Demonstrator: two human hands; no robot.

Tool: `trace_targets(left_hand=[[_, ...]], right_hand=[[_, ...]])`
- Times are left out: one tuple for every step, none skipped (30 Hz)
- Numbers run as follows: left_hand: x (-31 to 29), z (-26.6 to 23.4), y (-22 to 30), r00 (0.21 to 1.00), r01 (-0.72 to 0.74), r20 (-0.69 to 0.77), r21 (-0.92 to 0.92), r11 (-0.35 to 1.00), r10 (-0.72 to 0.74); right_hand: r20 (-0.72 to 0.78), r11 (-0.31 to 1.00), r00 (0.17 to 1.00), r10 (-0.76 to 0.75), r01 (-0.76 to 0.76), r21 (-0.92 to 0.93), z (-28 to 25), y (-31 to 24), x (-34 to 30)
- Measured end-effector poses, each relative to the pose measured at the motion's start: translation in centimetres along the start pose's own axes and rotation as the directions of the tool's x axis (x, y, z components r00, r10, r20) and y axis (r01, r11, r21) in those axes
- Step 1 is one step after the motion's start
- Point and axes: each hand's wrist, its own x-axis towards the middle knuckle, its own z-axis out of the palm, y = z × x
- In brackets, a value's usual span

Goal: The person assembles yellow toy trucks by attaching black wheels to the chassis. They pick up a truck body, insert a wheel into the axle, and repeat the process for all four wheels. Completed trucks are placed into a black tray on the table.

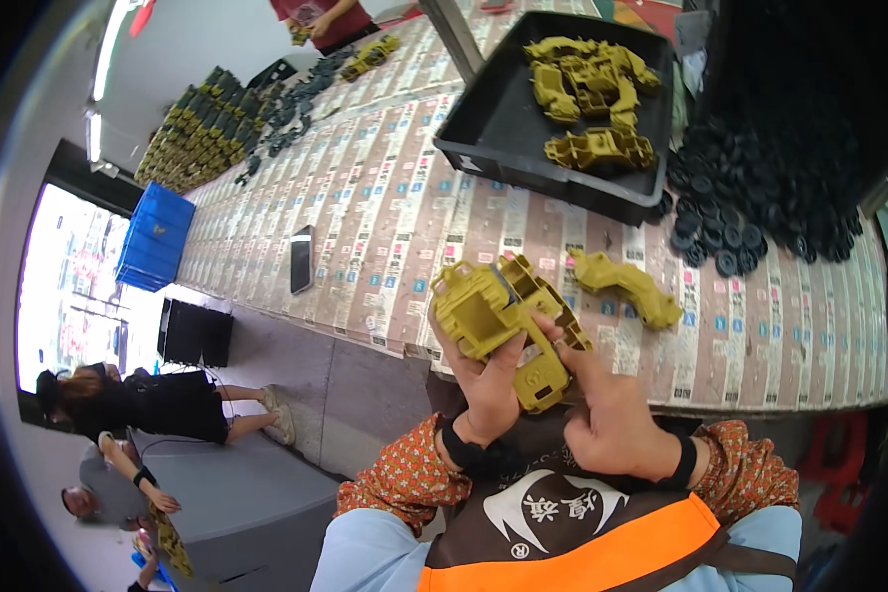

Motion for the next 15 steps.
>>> trace_targets(left_hand=[[0.2,-0.7,0.4,0.999,0.022,-0.028,-0.002,1.0,-0.022],[0.3,-1.2,0.7,0.997,0.044,-0.061,-0.008,0.999,-0.045],[0.7,-1.5,1.2,0.993,0.078,-0.086,-0.031,0.996,-0.08],[1.3,-1.6,1.9,0.987,0.113,-0.107,-0.056,0.992,-0.119],[2.3,-1.9,3.1,0.976,0.186,-0.119,0.015,0.982,-0.183],[3.3,-2.7,3.5,0.956,0.241,-0.177,0.016,0.97,-0.234],[4.7,-3.5,3.9,0.932,0.295,-0.227,0.02,0.955,-0.283],[6.4,-4.5,4.3,0.903,0.351,-0.273,0.019,0.936,-0.332],[8.5,-6.0,5.3,0.863,0.446,-0.281,0.03,0.895,-0.42],[11.0,-9.5,5.6,0.765,0.616,-0.195,-0.061,0.786,-0.614],[13.4,-12.4,5.2,0.734,0.627,-0.266,-0.087,0.774,-0.625],[16.1,-14.3,4.3,0.73,0.608,-0.261,-0.172,0.775,-0.631],[18.7,-17.6,3.6,0.753,0.593,-0.249,-0.143,0.792,-0.609],[21.9,-22.4,2.1,0.746,0.603,-0.269,-0.117,0.789,-0.61],[25.2,-24.9,0.3,0.735,0.622,-0.274,-0.095,0.778,-0.621]], right_hand=[[-0.012,0.999,1.0,-0.021,0.021,0.027,0.3,-0.3,0.5],[0.045,0.998,0.999,0.0,-0.003,0.066,0.4,-0.2,1.1],[0.097,0.994,0.995,0.019,-0.029,0.101,0.3,0.0,1.7],[0.147,0.989,0.988,0.039,-0.058,0.133,0.1,0.2,2.3],[0.254,0.975,0.962,0.103,-0.147,0.164,-0.4,0.2,3.3],[0.235,0.982,0.968,0.085,-0.122,0.147,-0.6,0.4,4.0],[0.209,0.986,0.976,0.066,-0.095,0.134,-0.9,0.4,4.6],[0.178,0.99,0.983,0.049,-0.071,0.12,-1.3,0.4,5.2],[0.133,0.994,0.989,0.07,-0.081,0.077,-2.4,-0.3,5.3],[0.08,0.987,0.994,0.069,-0.08,0.137,-3.3,-0.2,5.2],[0.039,0.977,0.997,0.072,-0.079,0.199,-3.8,0.1,4.8],[-0.012,0.965,0.996,0.087,-0.081,0.248,-4.6,0.5,4.2],[-0.006,0.945,0.986,0.168,-0.159,0.287,-5.3,0.9,3.5],[0.002,0.915,0.968,0.25,-0.237,0.325,-5.9,1.1,2.5],[0.0,0.878,0.94,0.342,-0.319,0.357,-6.5,1.5,1.7]])
